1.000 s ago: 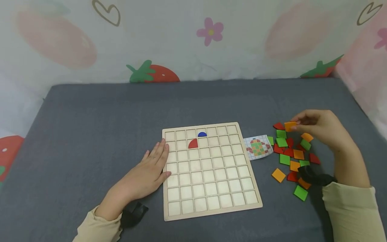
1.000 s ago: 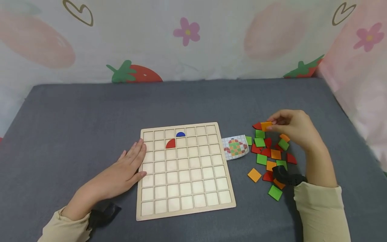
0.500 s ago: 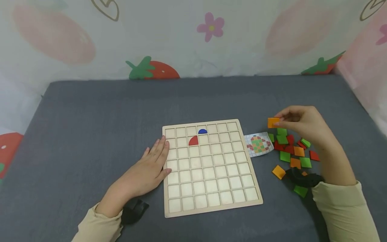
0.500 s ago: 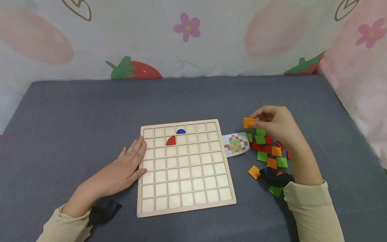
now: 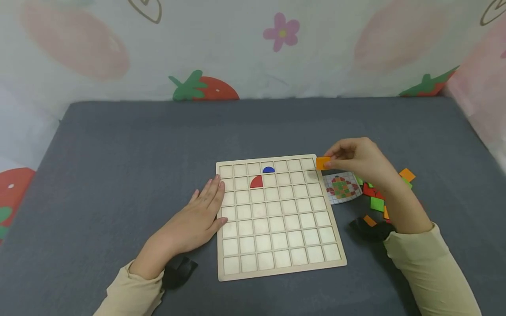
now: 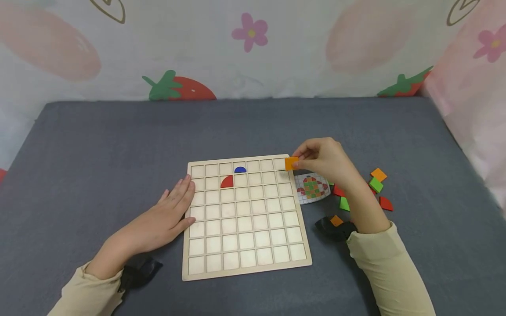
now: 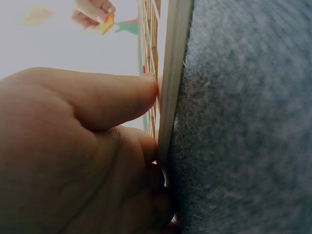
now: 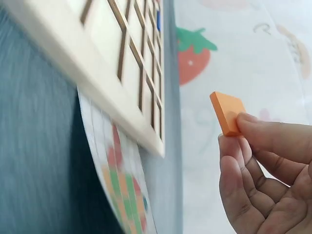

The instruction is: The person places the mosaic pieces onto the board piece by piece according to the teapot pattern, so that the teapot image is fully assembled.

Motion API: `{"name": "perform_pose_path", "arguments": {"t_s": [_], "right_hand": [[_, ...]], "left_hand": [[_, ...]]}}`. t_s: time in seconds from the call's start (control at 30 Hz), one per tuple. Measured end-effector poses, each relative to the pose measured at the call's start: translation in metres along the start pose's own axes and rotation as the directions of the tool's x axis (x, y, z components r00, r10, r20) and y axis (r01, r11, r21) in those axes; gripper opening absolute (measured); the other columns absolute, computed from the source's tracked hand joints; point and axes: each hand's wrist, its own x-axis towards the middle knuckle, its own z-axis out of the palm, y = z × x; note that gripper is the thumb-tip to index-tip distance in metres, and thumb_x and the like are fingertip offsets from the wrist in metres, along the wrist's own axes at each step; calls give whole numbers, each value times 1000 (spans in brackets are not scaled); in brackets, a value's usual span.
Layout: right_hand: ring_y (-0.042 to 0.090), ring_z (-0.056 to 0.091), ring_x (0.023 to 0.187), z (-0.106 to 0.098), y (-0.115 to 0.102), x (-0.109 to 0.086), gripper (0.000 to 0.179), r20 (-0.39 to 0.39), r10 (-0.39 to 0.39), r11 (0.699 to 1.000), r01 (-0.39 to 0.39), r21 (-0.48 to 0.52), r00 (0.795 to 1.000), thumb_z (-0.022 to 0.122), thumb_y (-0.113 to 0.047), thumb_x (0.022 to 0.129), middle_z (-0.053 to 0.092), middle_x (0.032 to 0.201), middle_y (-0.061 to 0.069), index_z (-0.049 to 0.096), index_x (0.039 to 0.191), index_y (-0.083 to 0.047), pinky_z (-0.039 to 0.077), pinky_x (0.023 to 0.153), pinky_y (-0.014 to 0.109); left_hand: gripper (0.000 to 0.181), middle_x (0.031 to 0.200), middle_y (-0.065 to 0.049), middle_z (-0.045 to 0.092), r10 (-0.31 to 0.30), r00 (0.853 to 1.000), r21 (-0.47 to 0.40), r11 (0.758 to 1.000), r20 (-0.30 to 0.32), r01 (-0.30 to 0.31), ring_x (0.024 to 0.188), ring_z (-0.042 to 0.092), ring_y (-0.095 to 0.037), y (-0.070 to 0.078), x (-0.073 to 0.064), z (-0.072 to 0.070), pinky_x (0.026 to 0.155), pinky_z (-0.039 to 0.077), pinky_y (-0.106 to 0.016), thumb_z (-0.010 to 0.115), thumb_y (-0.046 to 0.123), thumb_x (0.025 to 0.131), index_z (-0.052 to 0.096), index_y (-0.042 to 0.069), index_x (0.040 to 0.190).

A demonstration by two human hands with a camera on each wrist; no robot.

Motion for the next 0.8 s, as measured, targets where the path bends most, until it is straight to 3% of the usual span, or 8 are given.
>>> {"name": "perform_pose_path", "arguments": {"t_s": [0.43,0.8], "right_hand": [[24,61,81,38,-21,24,13,111,-9,995,-2,97,994,69,-7,85,65,88,10,68,96,-1,50,73,35],[21,62,79,58,-33,39,10,201,2,997,-18,81,980,69,-3,84,70,87,7,70,94,0,51,71,31]], "left_hand": [[69,155,-21,0,6,1000,-7,1000,0,-6,142,3,-34,3,-1,0,111,12,-53,46,25,100,8,-7,148],[69,155,-21,0,9,1000,-12,1000,0,-9,142,3,-34,5,0,-1,112,12,-53,46,25,100,8,-7,148]]}}
